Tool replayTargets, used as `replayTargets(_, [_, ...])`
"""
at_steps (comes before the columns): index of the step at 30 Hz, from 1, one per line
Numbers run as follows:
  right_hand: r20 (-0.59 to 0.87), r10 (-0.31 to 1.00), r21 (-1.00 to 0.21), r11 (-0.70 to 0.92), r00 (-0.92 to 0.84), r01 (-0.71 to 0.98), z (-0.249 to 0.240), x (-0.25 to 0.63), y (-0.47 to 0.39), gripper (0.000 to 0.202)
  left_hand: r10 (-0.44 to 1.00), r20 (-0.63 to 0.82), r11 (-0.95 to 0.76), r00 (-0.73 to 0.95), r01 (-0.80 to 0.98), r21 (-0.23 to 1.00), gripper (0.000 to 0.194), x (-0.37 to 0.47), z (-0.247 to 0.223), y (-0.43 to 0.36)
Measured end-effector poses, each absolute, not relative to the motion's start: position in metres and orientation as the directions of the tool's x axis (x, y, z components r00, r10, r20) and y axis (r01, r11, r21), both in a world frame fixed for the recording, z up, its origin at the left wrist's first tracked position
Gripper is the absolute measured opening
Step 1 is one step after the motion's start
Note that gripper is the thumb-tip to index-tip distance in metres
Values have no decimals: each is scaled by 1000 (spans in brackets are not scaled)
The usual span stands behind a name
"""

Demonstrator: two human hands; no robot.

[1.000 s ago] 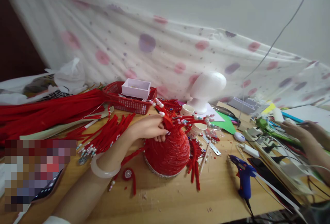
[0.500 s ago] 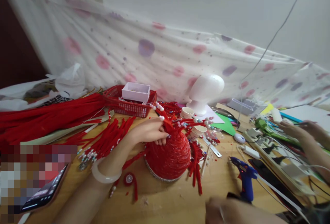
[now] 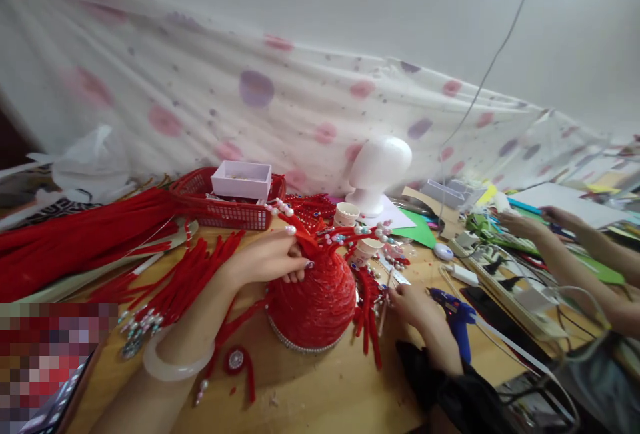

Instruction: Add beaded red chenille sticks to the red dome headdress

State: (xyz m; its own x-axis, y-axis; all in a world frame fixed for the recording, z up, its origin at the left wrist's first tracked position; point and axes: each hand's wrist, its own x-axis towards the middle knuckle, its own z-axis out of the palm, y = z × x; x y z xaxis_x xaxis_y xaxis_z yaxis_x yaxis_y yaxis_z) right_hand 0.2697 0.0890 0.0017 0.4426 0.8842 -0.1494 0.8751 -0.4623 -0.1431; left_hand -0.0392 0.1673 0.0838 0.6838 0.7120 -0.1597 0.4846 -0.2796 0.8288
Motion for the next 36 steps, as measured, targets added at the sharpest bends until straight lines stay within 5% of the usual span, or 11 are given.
replayTargets(7, [-234,846,-172,-522,480,835,5,258,88,28,707,-161,-278,688,480,832,26,-40,84,166])
replayTargets(12, [-161,894,-346,-449,419,824,20,268,62,37,710,-157,-273,686,474,837,26,-39,81,168])
replayTargets(18, [138,981,-559,-36,136,828,57,271,22,31,705,-148,-296,693,478,827,24,-40,83,170])
replayTargets(25, [203,974,-502,191,-99,844,93,238,12,21,706,-48,-351,707,409,842,12,-44,88,170])
replayTargets(31, [365,859,-225,456,-359,861,110,195,57,19,624,141,-632,768,391,669,24,-51,90,175])
replayTargets(36, [381,827,-128,491,-414,862,118,186,71,21,580,184,-680,794,346,647,31,-54,89,178])
